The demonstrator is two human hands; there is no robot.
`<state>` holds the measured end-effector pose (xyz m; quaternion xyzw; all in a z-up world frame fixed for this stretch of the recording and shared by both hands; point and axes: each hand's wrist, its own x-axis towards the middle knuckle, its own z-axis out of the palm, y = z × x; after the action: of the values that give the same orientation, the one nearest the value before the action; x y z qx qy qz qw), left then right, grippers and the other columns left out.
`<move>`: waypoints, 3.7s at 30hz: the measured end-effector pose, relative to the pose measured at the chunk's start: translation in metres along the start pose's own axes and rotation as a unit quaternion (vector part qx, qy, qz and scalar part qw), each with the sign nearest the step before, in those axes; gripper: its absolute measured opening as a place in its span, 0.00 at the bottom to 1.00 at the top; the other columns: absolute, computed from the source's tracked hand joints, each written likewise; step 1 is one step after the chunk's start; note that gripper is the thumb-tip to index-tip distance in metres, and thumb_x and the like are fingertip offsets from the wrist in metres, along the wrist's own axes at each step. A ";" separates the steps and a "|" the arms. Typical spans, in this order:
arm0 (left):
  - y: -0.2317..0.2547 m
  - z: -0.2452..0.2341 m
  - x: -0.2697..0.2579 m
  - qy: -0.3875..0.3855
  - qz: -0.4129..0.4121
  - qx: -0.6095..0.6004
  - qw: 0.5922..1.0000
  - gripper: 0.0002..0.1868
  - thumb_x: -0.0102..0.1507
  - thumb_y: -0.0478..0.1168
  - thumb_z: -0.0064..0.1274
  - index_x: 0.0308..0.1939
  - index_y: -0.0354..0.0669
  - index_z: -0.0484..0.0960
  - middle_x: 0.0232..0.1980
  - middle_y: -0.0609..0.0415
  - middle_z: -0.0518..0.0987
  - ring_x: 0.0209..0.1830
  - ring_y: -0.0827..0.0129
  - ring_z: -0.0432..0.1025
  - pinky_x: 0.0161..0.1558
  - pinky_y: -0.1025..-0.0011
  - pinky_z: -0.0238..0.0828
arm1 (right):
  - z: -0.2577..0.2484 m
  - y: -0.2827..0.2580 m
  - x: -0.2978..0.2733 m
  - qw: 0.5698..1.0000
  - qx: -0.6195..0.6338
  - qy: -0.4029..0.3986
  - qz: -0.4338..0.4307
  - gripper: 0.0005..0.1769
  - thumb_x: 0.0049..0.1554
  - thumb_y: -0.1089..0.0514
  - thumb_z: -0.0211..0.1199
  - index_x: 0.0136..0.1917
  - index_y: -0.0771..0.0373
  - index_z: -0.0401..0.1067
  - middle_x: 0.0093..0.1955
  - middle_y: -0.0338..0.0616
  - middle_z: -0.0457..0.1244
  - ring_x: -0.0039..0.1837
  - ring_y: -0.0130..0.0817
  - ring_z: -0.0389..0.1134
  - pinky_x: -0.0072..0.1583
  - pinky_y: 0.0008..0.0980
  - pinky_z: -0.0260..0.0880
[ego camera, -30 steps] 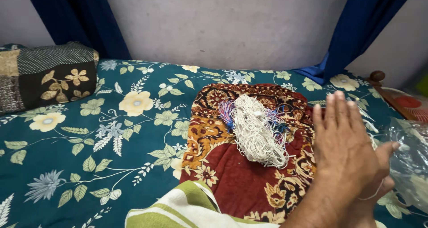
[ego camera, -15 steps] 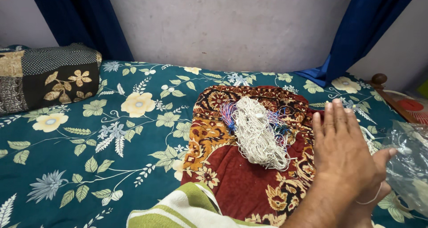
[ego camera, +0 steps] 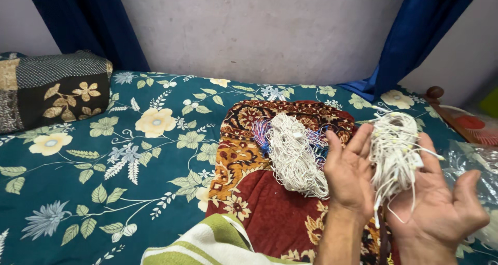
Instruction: The person sits on a bed and sorts tangled white and colored cables by hand. They separate the white cables from the colored ones, then bundle each group into neat piles.
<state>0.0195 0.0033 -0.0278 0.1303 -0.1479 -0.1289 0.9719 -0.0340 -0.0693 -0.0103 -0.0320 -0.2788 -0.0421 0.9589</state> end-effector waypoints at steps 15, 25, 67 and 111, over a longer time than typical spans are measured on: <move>-0.008 -0.014 -0.009 -0.022 0.008 -0.111 0.993 0.50 0.71 0.70 0.31 0.79 0.26 0.56 0.71 0.38 0.72 0.67 0.56 0.71 0.68 0.62 0.67 | -0.004 0.002 -0.002 0.999 0.026 0.020 0.008 0.56 0.66 0.27 0.38 0.79 0.85 0.45 0.79 0.82 0.47 0.79 0.78 0.47 0.77 0.68 0.44; -0.008 -0.015 -0.012 -0.014 0.003 -0.140 0.990 0.53 0.70 0.72 0.33 0.78 0.24 0.56 0.69 0.37 0.73 0.66 0.55 0.71 0.67 0.60 0.68 | -0.008 -0.005 -0.006 0.999 0.029 0.030 0.003 0.54 0.66 0.29 0.38 0.79 0.84 0.45 0.80 0.80 0.46 0.79 0.76 0.47 0.77 0.70 0.44; 0.000 0.003 -0.021 0.036 0.031 0.147 0.988 0.46 0.70 0.66 0.31 0.78 0.31 0.56 0.71 0.42 0.72 0.67 0.64 0.71 0.66 0.69 0.69 | -0.011 0.004 -0.008 0.878 -0.455 0.146 -0.007 0.51 0.64 0.32 0.42 0.84 0.73 0.46 0.79 0.56 0.54 0.78 0.46 0.57 0.78 0.45 0.53; -0.366 -0.123 0.231 0.168 -0.167 0.453 0.860 0.51 0.67 0.70 0.31 0.77 0.29 0.47 0.81 0.34 0.45 0.83 0.49 0.40 0.77 0.64 0.38 | -0.289 -0.396 0.091 0.756 -0.586 0.290 0.027 0.36 0.59 0.65 0.57 0.79 0.68 0.54 0.79 0.48 0.57 0.75 0.35 0.60 0.74 0.34 0.60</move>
<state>0.1944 -0.3784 -0.1893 0.5984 -0.0010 -0.1844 0.7797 0.1577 -0.4931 -0.1899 -0.5819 0.0927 -0.1782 0.7880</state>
